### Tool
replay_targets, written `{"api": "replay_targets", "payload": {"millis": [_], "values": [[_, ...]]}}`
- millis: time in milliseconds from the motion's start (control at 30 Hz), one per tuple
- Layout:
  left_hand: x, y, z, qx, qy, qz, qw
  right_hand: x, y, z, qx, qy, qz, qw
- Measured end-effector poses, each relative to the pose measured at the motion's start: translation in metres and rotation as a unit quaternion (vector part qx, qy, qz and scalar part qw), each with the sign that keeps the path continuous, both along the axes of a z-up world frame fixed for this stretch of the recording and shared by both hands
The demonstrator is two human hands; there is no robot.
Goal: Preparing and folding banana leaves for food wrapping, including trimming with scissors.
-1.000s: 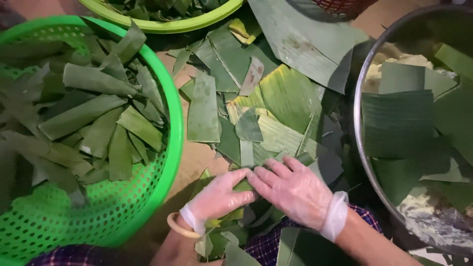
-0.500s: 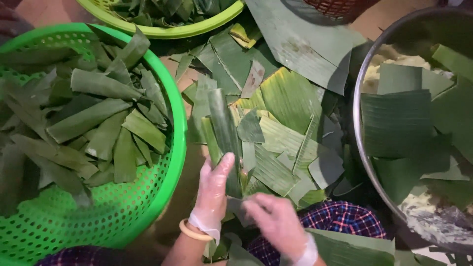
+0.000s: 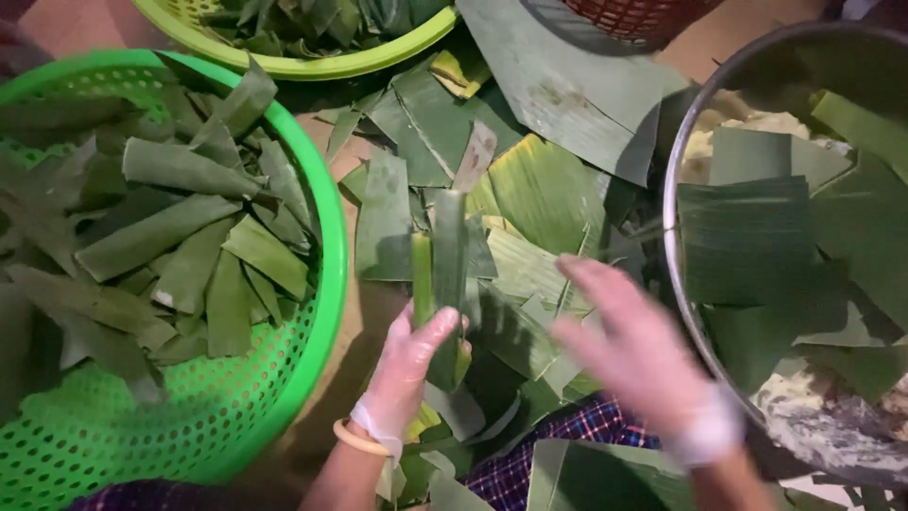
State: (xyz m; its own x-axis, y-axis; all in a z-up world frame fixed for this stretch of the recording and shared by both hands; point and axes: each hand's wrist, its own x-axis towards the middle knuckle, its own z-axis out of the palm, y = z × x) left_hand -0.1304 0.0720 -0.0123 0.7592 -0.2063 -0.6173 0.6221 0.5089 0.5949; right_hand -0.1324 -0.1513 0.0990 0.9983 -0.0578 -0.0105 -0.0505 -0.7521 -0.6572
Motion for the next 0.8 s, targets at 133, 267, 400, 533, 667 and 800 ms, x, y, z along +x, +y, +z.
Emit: {"api": "replay_targets", "payload": {"millis": [133,267,400,533,667,800], "values": [[0.004,0.005,-0.001,0.253,-0.082,-0.253,0.93,-0.013,0.011,-0.041,-0.296,-0.201,0.187,0.915],[-0.006,0.001,-0.002,0.362,-0.222,-0.355,0.833,-0.002,0.032,-0.026,-0.364,-0.122,0.343,0.857],[-0.006,0.006,0.001,0.364,-0.3,-0.349,0.81,0.004,0.03,-0.042,-0.306,-0.13,0.426,0.841],[-0.005,0.01,-0.014,0.242,-0.26,-0.329,0.875,0.002,0.024,-0.038,-0.277,-0.076,0.444,0.849],[-0.003,0.006,0.003,0.173,-0.228,-0.354,0.891,-0.006,0.024,-0.044,-0.336,-0.103,0.43,0.832],[-0.007,0.0,0.018,0.07,-0.156,-0.253,0.952,-0.02,0.034,-0.066,-0.281,-0.157,0.302,0.898]]}}
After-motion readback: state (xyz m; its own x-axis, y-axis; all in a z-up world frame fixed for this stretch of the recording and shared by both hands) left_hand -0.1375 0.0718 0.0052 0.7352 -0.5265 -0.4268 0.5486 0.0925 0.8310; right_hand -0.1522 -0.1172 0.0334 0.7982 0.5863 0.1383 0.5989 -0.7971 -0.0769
